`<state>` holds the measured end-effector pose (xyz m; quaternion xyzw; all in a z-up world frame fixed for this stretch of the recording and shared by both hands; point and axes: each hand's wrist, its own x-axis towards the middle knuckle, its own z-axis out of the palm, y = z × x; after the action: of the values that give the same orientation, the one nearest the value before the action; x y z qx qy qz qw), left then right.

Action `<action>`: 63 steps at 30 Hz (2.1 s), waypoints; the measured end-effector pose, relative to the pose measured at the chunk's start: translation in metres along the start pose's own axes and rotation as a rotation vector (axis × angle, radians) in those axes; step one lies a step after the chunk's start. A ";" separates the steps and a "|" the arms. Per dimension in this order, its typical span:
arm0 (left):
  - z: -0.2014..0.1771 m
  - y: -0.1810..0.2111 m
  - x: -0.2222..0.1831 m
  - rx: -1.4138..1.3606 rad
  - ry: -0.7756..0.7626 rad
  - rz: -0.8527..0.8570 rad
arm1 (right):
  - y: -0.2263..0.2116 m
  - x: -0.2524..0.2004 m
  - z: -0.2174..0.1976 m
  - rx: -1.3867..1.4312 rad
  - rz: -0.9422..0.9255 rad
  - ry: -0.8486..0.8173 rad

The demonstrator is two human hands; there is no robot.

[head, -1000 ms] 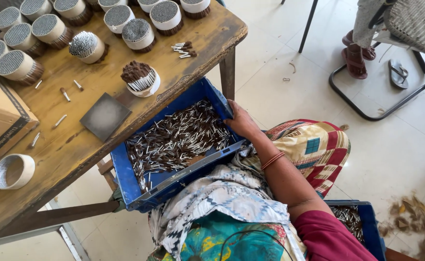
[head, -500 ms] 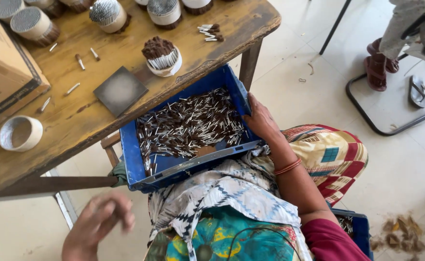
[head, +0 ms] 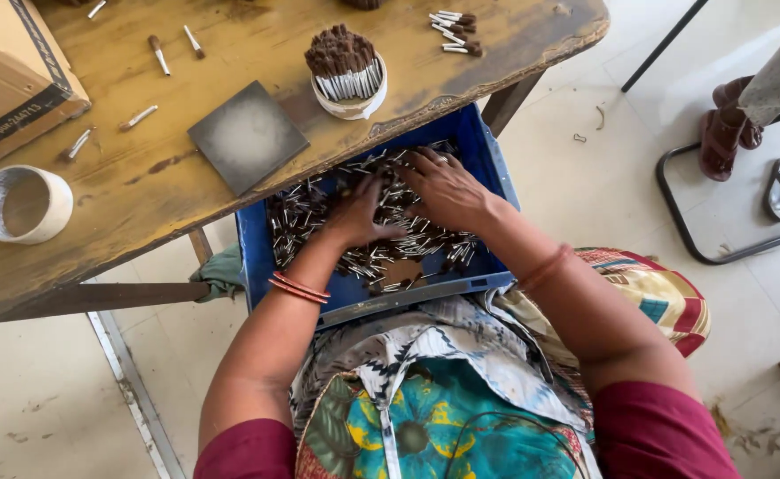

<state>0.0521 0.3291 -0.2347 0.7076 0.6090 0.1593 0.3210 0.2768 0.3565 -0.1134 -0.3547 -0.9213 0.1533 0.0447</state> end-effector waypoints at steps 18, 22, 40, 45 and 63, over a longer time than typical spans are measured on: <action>0.032 0.012 -0.044 0.312 -0.228 0.231 | -0.006 -0.028 0.116 0.083 0.185 -0.286; 0.045 -0.010 -0.018 0.049 -0.089 0.283 | 0.009 -0.027 0.087 0.306 0.235 -0.156; 0.045 0.015 0.011 -1.464 -0.052 -0.422 | -0.008 -0.028 0.079 0.578 0.203 0.233; 0.034 -0.001 0.004 -0.920 0.085 -0.227 | -0.007 -0.037 0.059 0.603 0.368 0.395; -0.002 0.046 -0.020 -1.445 -0.072 -0.574 | -0.010 -0.029 0.064 0.440 -0.226 0.616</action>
<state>0.0821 0.3080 -0.2000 0.1423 0.5025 0.4042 0.7509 0.2794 0.3137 -0.1704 -0.2625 -0.8430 0.2276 0.4106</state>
